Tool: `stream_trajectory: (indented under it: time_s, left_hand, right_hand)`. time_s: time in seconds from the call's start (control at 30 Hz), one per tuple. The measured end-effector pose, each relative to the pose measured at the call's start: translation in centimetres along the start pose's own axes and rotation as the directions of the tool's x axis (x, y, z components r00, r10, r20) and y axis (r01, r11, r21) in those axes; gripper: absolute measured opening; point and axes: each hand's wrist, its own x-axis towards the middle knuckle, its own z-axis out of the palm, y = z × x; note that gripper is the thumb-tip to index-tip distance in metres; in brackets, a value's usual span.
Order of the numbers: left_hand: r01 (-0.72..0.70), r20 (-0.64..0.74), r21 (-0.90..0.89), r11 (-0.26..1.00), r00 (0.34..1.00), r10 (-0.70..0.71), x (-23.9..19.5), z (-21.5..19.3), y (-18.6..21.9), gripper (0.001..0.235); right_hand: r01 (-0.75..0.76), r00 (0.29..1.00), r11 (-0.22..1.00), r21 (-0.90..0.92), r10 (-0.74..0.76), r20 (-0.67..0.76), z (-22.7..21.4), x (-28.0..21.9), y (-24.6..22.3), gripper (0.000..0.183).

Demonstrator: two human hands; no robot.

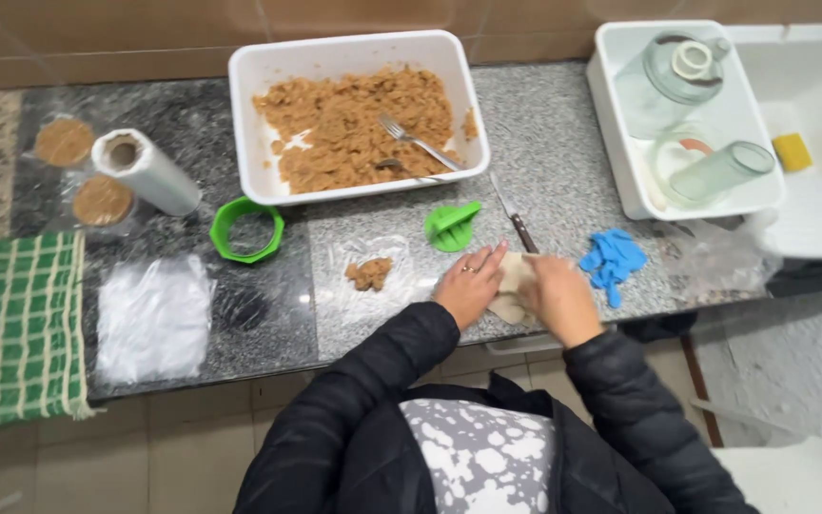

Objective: Preparing and shaping meat patties using plastic film and a mold on a kitchen counter.

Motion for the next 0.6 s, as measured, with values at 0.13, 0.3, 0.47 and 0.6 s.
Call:
stream_trajectory:
  time_s: [0.13, 0.3, 0.47, 0.6]
  left_hand:
    - [-0.129, -0.028, 0.058, 0.990, 0.991, 0.131, -0.7, 3.5, -1.6, 0.025]
    - [-0.091, 0.080, 0.028, 0.995, 0.993, 0.089, 0.6, 1.9, -2.2, 0.018]
    - [-0.011, -0.057, -0.008, 1.000, 0.998, 0.010, -1.0, -2.5, -0.1, 0.028]
    - [0.067, -0.133, -0.109, 0.992, 0.988, -0.081, -5.5, -10.0, 1.4, 0.034]
  right_hand:
    - [0.112, 0.970, 0.976, -0.185, -0.148, -0.193, 5.4, -3.5, 2.3, 0.048]
    - [-0.144, 0.983, 0.984, -0.104, 0.130, -0.132, 5.7, -3.4, 4.2, 0.022]
    - [-0.083, 0.996, 0.983, -0.162, 0.079, -0.033, 4.7, -2.4, 4.4, 0.014]
    - [0.170, 0.969, 0.968, -0.187, -0.199, -0.147, 2.6, 0.3, -2.4, 0.026]
